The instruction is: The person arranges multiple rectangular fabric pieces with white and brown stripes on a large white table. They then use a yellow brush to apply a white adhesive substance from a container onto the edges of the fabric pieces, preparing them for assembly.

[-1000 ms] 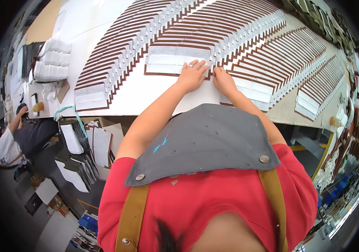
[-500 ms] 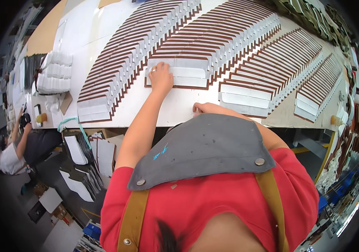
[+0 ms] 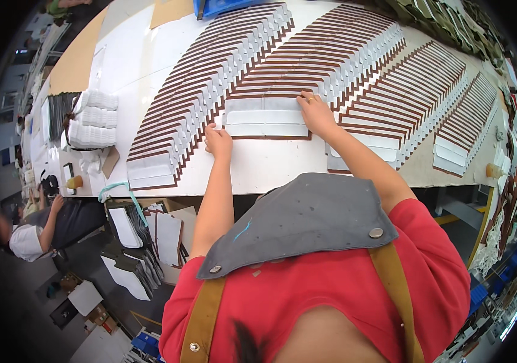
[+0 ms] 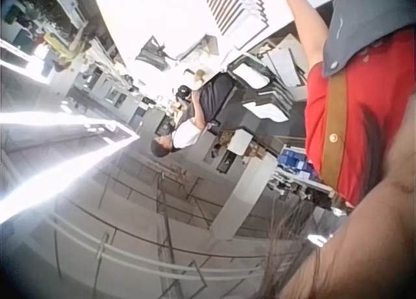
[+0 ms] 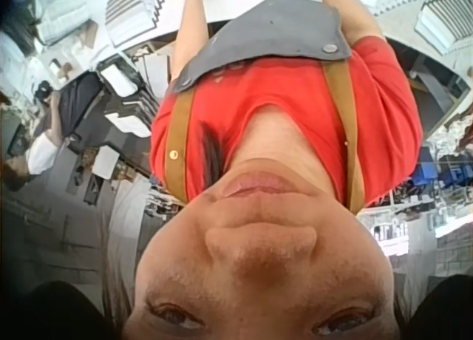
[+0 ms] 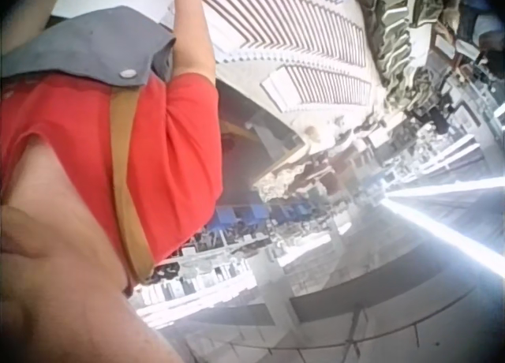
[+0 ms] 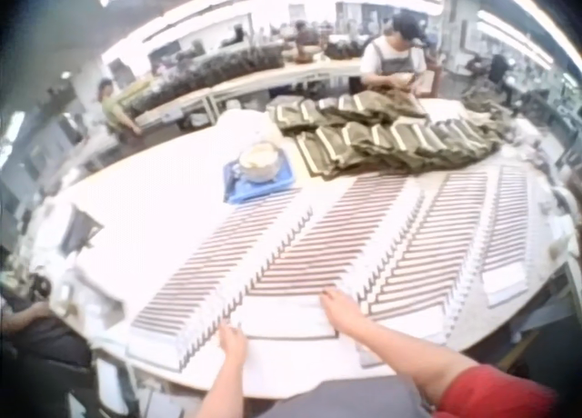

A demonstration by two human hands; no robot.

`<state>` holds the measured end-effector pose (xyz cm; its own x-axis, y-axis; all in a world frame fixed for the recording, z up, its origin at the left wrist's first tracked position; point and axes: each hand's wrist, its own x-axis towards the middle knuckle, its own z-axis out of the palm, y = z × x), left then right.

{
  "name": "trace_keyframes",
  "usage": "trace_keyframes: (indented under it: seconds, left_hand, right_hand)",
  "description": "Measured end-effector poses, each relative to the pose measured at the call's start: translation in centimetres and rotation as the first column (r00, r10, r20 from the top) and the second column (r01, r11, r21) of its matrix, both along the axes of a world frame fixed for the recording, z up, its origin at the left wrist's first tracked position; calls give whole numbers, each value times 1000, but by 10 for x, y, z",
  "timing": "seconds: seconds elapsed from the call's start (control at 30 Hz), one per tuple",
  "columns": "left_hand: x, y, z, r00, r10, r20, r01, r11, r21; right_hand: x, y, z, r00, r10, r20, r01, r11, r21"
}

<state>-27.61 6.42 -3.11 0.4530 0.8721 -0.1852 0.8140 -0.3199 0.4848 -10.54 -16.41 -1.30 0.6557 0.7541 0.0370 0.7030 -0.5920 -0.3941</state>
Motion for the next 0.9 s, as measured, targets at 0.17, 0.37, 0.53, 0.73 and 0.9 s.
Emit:
trace_keyframes:
  seconds: [0.17,0.37,0.53,0.73,0.9]
  left_hand:
    - [-1,4,-4,996,-43,74,43,999,4]
    - [-9,5,-12,991,-99,89,94,994,56]
    - [-2,-13,9,979,-202,-22,196,912,360]
    - [33,-74,39,636,-769,-70,754,599,269]
    - [34,-88,33,568,-797,-205,819,522,240]
  right_hand:
    - [0,-1,-5,1000,8,28,-8,1000,2]
    - [-3,0,0,999,-7,51,7,1000,11]
    - [-5,2,-2,997,28,71,-18,991,-134]
    - [-4,3,5,998,10,62,2,981,-193]
    - [-1,-11,24,973,-212,-86,216,976,34]
